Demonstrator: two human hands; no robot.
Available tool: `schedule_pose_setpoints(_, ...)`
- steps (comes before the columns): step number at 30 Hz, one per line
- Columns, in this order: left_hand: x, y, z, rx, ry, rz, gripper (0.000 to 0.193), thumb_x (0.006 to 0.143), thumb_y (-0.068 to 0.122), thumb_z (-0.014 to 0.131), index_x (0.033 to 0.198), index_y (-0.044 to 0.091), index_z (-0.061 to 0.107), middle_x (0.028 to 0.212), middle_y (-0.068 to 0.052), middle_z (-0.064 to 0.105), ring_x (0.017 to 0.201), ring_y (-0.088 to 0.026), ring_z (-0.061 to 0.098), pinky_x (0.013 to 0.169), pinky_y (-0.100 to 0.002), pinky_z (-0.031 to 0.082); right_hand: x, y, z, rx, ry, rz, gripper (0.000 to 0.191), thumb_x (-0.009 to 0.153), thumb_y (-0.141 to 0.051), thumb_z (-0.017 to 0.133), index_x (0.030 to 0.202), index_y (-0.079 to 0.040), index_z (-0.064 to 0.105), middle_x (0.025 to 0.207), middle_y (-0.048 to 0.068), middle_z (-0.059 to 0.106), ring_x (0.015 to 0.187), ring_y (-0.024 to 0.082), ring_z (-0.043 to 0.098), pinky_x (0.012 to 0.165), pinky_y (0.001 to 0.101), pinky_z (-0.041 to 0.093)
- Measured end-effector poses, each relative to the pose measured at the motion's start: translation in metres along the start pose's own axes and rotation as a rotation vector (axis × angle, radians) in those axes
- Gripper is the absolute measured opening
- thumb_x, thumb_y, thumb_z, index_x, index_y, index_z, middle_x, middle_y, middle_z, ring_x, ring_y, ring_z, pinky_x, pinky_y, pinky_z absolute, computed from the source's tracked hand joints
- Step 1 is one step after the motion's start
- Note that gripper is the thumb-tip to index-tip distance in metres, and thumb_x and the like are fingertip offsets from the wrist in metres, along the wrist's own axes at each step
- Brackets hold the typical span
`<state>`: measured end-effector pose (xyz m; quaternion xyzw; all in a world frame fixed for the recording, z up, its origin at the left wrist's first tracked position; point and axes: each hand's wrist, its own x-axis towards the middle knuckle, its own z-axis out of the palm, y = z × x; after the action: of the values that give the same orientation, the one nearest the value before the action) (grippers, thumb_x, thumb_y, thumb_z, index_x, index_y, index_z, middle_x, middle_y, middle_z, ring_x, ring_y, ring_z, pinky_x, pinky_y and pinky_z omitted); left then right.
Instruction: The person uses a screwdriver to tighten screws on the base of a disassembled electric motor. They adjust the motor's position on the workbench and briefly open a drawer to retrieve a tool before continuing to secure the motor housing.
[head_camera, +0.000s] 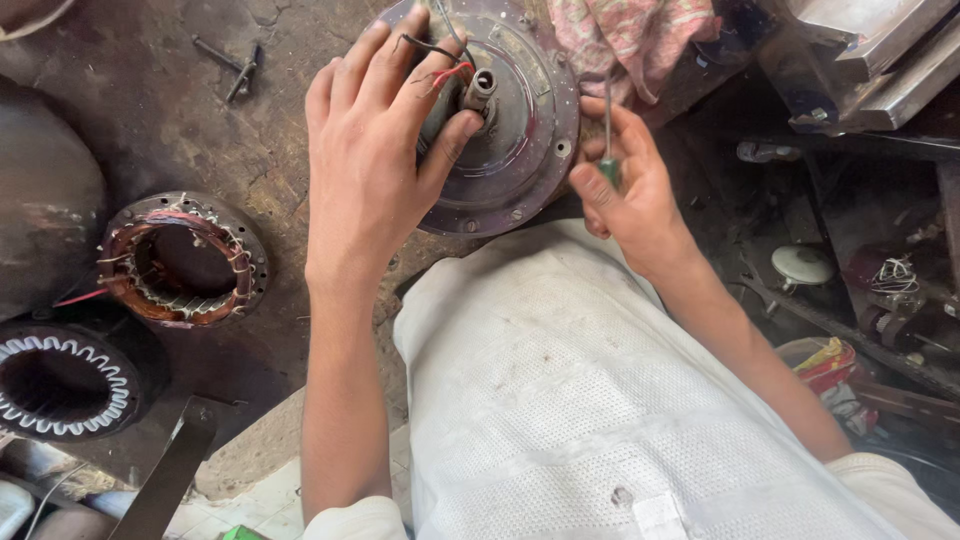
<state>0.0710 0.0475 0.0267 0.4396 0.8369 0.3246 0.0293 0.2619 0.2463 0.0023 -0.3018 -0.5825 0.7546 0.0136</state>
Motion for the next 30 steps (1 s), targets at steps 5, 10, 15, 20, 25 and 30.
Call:
schedule_pose_setpoints(5,0.001,0.010,-0.002,0.052,-0.053,-0.126,0.043,0.104,0.037,0.079,0.136,0.011,0.067,0.149,-0.007,0.059,0.130,-0.030,0.056,0.107,-0.046,0.043,0.011,0.000,0.000,0.013,0.012,-0.036,0.070,0.098,-0.022,0.076,0.155,-0.008,0.038,0.118,0.005,0.061,0.061,0.003,0.048,0.049,0.0194,0.039)
schedule_pose_setpoints(10,-0.022,0.008,0.001,-0.181,0.189,-0.330,0.025,0.120,0.022,0.063,0.139,0.005,0.062,0.143,-0.010,0.062,0.130,-0.027,0.059,0.110,-0.036,0.049,0.024,-0.011,-0.004,-0.086,0.119,-0.081,0.047,0.102,-0.024,0.073,0.139,-0.001,0.057,0.113,0.004,0.067,0.057,0.001,0.045,0.049,0.0187,0.037)
schedule_pose_setpoints(15,-0.054,-0.003,0.006,-0.646,0.290,-0.602,0.033,0.115,0.015,0.051,0.143,0.000,0.059,0.139,-0.012,0.067,0.125,-0.019,0.065,0.108,-0.033,0.052,0.015,-0.015,0.002,-0.112,0.145,-0.102,0.039,0.106,-0.026,0.068,0.135,-0.002,0.060,0.092,-0.002,0.062,0.055,0.001,0.043,0.048,0.0185,0.035)
schedule_pose_setpoints(20,-0.084,-0.006,0.018,-0.868,0.314,-0.754,0.031,0.109,0.011,0.057,0.137,0.000,0.064,0.129,-0.011,0.071,0.112,-0.014,0.068,0.095,-0.029,0.059,0.034,-0.010,0.002,-0.099,0.153,-0.055,0.035,0.108,-0.028,0.064,0.133,-0.004,0.061,0.076,-0.005,0.057,0.054,0.001,0.045,0.045,0.0191,0.035)
schedule_pose_setpoints(25,-0.097,0.001,0.027,-0.838,0.330,-0.693,0.037,0.108,0.011,0.064,0.144,0.003,0.059,0.135,-0.012,0.068,0.116,-0.016,0.069,0.100,-0.030,0.058,0.064,-0.013,-0.008,-0.266,0.092,-0.190,0.031,0.117,-0.028,0.063,0.134,-0.002,0.064,0.081,-0.002,0.057,0.058,0.003,0.045,0.052,0.0215,0.035)
schedule_pose_setpoints(30,-0.095,0.005,0.028,-0.785,0.362,-0.597,0.044,0.110,0.013,0.064,0.152,0.008,0.053,0.149,-0.012,0.061,0.125,-0.017,0.067,0.104,-0.032,0.060,0.036,-0.012,-0.011,-0.211,0.108,-0.122,0.040,0.112,-0.031,0.063,0.138,-0.001,0.058,0.093,0.001,0.062,0.057,0.004,0.048,0.047,0.0210,0.037)
